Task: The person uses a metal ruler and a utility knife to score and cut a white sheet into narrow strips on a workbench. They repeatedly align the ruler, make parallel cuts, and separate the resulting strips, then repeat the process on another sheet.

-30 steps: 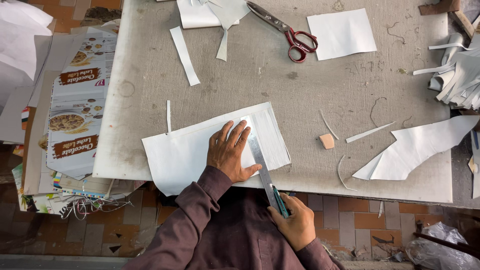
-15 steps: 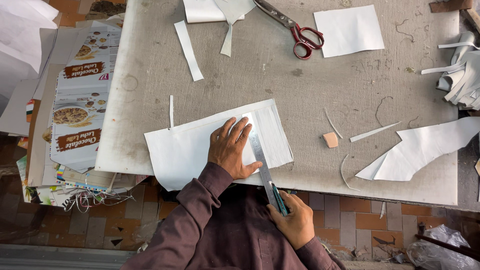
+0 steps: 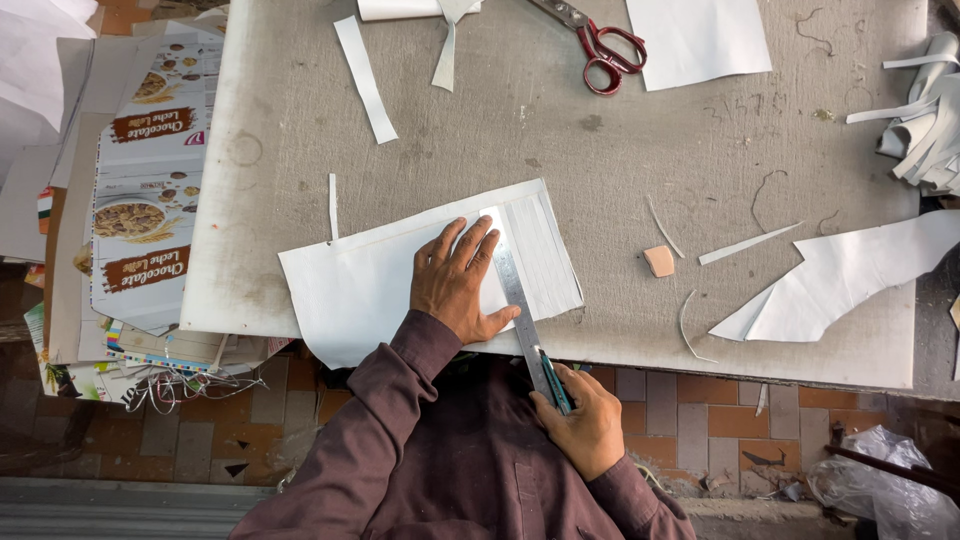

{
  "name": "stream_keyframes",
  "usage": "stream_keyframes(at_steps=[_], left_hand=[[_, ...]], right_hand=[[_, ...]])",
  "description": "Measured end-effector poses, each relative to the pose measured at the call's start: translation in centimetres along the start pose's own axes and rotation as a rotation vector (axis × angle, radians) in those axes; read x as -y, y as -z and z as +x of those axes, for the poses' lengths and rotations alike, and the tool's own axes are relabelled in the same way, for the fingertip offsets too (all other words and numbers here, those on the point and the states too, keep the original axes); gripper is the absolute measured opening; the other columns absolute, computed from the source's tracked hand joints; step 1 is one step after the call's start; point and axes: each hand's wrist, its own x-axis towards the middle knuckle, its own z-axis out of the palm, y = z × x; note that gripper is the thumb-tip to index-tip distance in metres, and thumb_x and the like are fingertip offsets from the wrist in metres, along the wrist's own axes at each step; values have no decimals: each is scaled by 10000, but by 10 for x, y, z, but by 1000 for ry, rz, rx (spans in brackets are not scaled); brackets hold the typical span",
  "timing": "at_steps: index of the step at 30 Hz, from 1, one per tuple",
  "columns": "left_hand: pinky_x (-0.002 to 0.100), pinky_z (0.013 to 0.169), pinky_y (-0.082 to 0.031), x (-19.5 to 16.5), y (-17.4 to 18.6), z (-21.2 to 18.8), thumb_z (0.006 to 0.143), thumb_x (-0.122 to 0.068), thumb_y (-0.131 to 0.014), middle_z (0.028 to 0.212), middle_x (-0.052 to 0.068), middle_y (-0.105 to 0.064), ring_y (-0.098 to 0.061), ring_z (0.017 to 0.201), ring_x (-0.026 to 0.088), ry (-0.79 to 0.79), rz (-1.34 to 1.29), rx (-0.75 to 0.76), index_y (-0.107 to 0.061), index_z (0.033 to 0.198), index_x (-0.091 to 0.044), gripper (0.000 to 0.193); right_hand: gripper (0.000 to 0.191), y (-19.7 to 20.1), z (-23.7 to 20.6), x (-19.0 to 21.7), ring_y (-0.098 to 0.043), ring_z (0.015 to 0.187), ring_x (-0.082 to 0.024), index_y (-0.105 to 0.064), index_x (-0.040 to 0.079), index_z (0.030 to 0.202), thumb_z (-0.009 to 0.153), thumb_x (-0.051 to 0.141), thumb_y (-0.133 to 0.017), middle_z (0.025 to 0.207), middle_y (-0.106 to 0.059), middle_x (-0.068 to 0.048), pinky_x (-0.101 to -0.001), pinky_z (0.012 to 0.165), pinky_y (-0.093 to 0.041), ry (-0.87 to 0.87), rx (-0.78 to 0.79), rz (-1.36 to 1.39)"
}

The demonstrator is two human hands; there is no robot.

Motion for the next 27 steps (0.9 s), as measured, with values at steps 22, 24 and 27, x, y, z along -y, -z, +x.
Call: stream_keyframes(at_steps=[22,24,27], left_hand=[[568,1144,-272,2,-2,-2,641,-666,-812,1578,119,-372,-270,1480,310,-5,-29,-25,-470,1473,-63,1083],[568,1139,-272,2,-2,-1,638,-662,-814,1577,119,-370,-271,1475,311,-3,-31,-17,-469,1475,-63,1086],[572,1138,-268,2,-3,0,632,-666,-815,1570,115,-369,-270,1470,312,-1,-32,-19,-473,1467,-73,1080]], right_hand=[[509,3,1,5,-747,704,-159,-689,-3,1223,758,163,-812,928,-739,-104,-246,520,-617,6,17,-66],[511,2,1,4,-753,725,-159,-682,-8,1223,762,169,-812,933,-736,-106,-245,544,-628,11,19,-52],[511,2,2,2,-751,747,-185,-695,-10,1211,753,177,-822,934,-741,-112,-276,600,-617,40,8,-103]])
